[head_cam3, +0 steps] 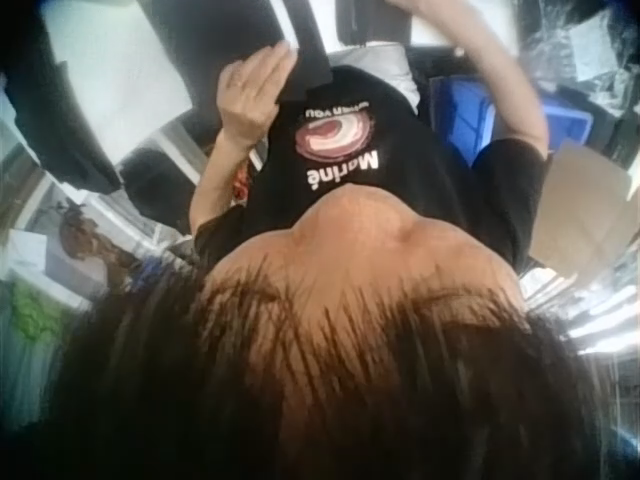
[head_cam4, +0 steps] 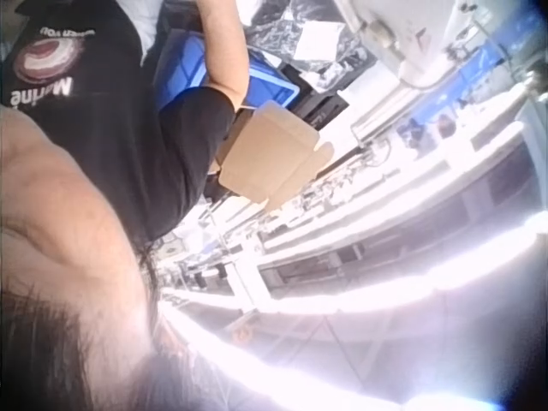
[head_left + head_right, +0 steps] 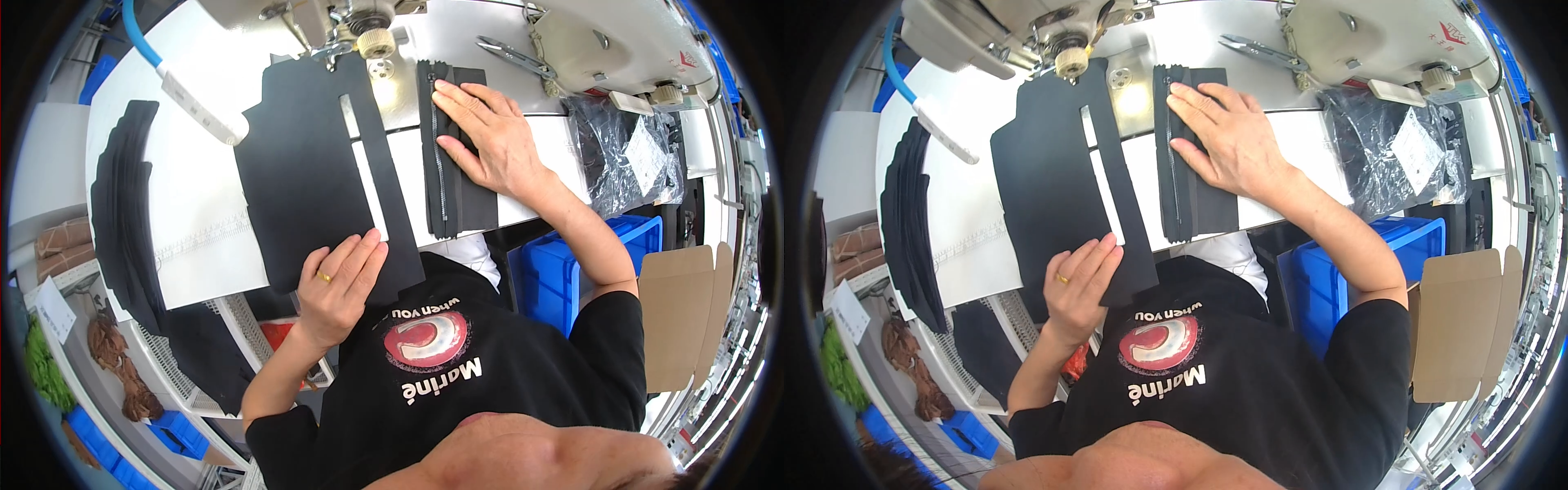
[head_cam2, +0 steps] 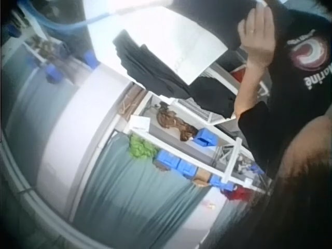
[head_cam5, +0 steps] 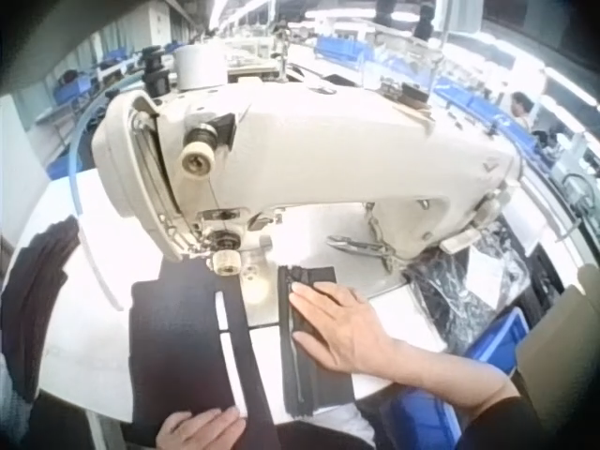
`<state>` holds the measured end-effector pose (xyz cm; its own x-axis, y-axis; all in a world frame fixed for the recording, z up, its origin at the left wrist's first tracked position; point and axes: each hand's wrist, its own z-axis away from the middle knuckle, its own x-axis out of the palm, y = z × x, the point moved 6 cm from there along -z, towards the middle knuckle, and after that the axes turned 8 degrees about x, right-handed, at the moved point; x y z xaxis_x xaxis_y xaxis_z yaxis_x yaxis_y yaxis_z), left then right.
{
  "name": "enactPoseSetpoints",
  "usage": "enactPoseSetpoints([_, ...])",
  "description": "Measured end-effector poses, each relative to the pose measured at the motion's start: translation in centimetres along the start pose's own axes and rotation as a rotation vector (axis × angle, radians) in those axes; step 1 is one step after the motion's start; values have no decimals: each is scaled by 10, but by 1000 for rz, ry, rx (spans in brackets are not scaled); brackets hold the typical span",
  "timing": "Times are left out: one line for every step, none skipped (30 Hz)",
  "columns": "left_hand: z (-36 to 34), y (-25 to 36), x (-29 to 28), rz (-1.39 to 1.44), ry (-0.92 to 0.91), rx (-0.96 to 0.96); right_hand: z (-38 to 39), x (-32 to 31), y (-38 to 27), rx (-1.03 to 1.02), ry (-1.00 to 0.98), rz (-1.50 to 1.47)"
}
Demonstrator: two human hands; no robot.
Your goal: Sewing a zipper onto a piece of black leather using an industrial sewing machine.
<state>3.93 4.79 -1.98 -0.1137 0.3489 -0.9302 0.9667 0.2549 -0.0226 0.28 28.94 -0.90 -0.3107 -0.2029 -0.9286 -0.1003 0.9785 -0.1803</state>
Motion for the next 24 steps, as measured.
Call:
enactPoseSetpoints([-8, -13, -11, 255, 79, -90, 0, 1, 0, -8, 7, -1])
enactPoseSetpoints([-15, -26, -22, 509, 160, -182, 1, 2, -2, -16, 15, -1])
enactPoseSetpoints([-25, -35, -37, 555, 224, -202, 3, 4, -8, -17, -4, -16])
enactPoseSetpoints([-26, -38, -55, 526, 287, -203, 3, 6, -20, -29, -8, -37])
enactPoseSetpoints([-32, -42, -71, 481, 314, -184, 1, 9, -31, -45, -18, -69])
enactPoseSetpoints([-35, -45, -85, 435, 345, -165, -2, 11, -44, -64, -28, -97])
enactPoseSetpoints([-38, -48, -89, 392, 366, -136, -4, 15, -53, -78, -42, -128])
enactPoseSetpoints([-37, -50, -87, 390, 370, -145, -7, 17, -62, -136, -34, -118])
enactPoseSetpoints([-36, -49, -85, 406, 349, -100, -10, 22, -68, -149, -69, -113])
enactPoseSetpoints([-34, -47, -83, 424, 328, -55, -14, 27, -72, -161, -104, -107])
enactPoseSetpoints([-31, -45, -78, 457, 341, -61, -17, 28, -74, -172, -108, -111])
enactPoseSetpoints([-25, -43, -72, 484, 345, -67, -20, 29, -74, -174, -98, -117])
enactPoseSetpoints([-20, -41, -63, 484, 335, -67, -23, 29, -73, -171, -86, -121])
enactPoseSetpoints([-15, -37, -55, 484, 325, -67, -26, 29, -73, -182, -92, -124])
enactPoseSetpoints([-10, -31, -48, 462, 328, -90, -28, 28, -73, -182, -87, -113])
enactPoseSetpoints([-6, -27, -42, 462, 330, -96, -29, 28, -72, -176, -81, -98])
enactPoseSetpoints([-2, -24, -37, 449, 332, -122, -31, 24, -75, -193, -10, -117])
enactPoseSetpoints([1, -24, -33, 438, 334, -145, -33, 26, -74, -194, -15, -117])
enactPoseSetpoints([4, -20, -30, 428, 293, -173, -33, 26, -74, -193, -19, -110])
enactPoseSetpoints([6, -18, -28, 432, 293, -177, -33, 27, -73, -192, -22, -103])
enactPoseSetpoints([7, -15, -26, 414, 272, -201, -32, 27, -72, -194, -26, -104])
enactPoseSetpoints([8, -14, -23, 396, 250, -226, -31, 29, -71, -183, -50, -97])
enactPoseSetpoints([10, -13, -20, 399, 249, -230, -30, 31, -70, -171, -75, -89])
enactPoseSetpoints([11, -12, -17, 404, 246, -247, -30, 32, -70, -170, -80, -91])
